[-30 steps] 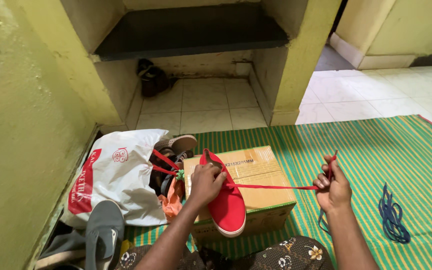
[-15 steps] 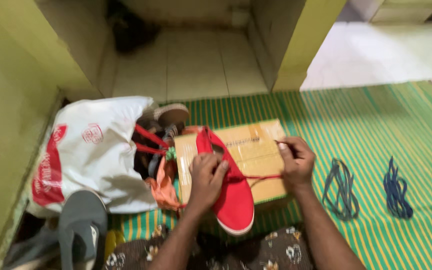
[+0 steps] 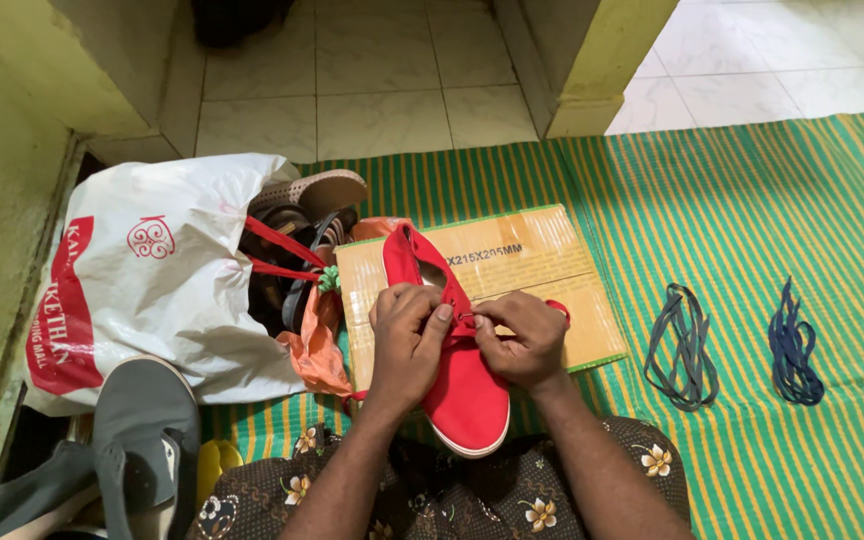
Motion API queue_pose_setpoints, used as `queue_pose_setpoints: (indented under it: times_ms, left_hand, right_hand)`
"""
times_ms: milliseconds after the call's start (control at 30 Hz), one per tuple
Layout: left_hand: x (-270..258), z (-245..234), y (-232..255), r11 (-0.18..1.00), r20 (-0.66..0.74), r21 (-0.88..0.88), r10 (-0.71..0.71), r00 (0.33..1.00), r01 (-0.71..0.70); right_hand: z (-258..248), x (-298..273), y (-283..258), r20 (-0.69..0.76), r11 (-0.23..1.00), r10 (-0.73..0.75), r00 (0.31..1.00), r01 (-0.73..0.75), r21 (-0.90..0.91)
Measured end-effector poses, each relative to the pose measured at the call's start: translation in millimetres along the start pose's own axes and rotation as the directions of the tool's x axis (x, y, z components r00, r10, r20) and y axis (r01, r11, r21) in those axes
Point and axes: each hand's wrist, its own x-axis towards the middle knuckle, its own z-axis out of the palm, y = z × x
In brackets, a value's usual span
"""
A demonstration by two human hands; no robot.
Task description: The person sits on a mat and laces a red canvas shoe placed on a cardboard box. They thread the red laces through the eyelets, pull them tight, and adjust the fit repeatedly.
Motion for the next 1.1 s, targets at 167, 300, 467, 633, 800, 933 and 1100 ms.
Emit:
queue_pose_setpoints:
  times_ms: [167, 300, 467, 633, 800, 933, 1100]
  left_hand:
    - [-1.8, -2.8, 1.0, 0.999, 0.008, -0.024, 0.04, 0.999, -0.039]
    - [-7.0, -1.7, -5.8, 1.0, 0.023, -0.011, 0.025, 0.999, -0.025]
    - [0.9, -3.7, 0.2, 1.0, 0.019, 0.007, 0.02, 1.0, -0.02]
    - [-1.0, -5.1, 4.6, 1.0, -0.001, 0.014, 0.011, 1.0, -0.011]
    - [1.6, -7.6, 1.9, 0.998, 0.02, 0.036, 0.043, 0.999, -0.044]
    - [-0.2, -10.2, 7.6, 0.997, 0.026, 0.068, 0.039, 0.999, -0.041]
    - [0.5, -9.1, 14.4, 0.995, 0.009, 0.094, 0.019, 1.0, -0.02]
  right_hand:
    - [0.6, 1.3, -3.2, 0.01, 0.998, -0.059, 0.998, 0.059, -0.029]
    - [1.9, -6.5, -0.2, 0.005, 0.996, -0.078, 0.997, 0.078, -0.041]
    - [2.3, -1.2, -1.6, -0.014, 0.988, -0.137, 0.99, 0.136, -0.067]
    - [2.9, -4.7, -4.1, -0.013, 0.987, -0.139, 0.99, 0.137, -0.087]
    - [3.5, -4.0, -5.5, -0.009, 0.986, -0.148, 0.989, 0.146, -0.085]
    - [1.0, -3.0, -10.3, 0.025, 0.984, -0.148, 0.989, 0.15, -0.091]
    - [1.4, 0.9, -12.8, 0.027, 0.986, -0.154, 0.988, 0.155, -0.053]
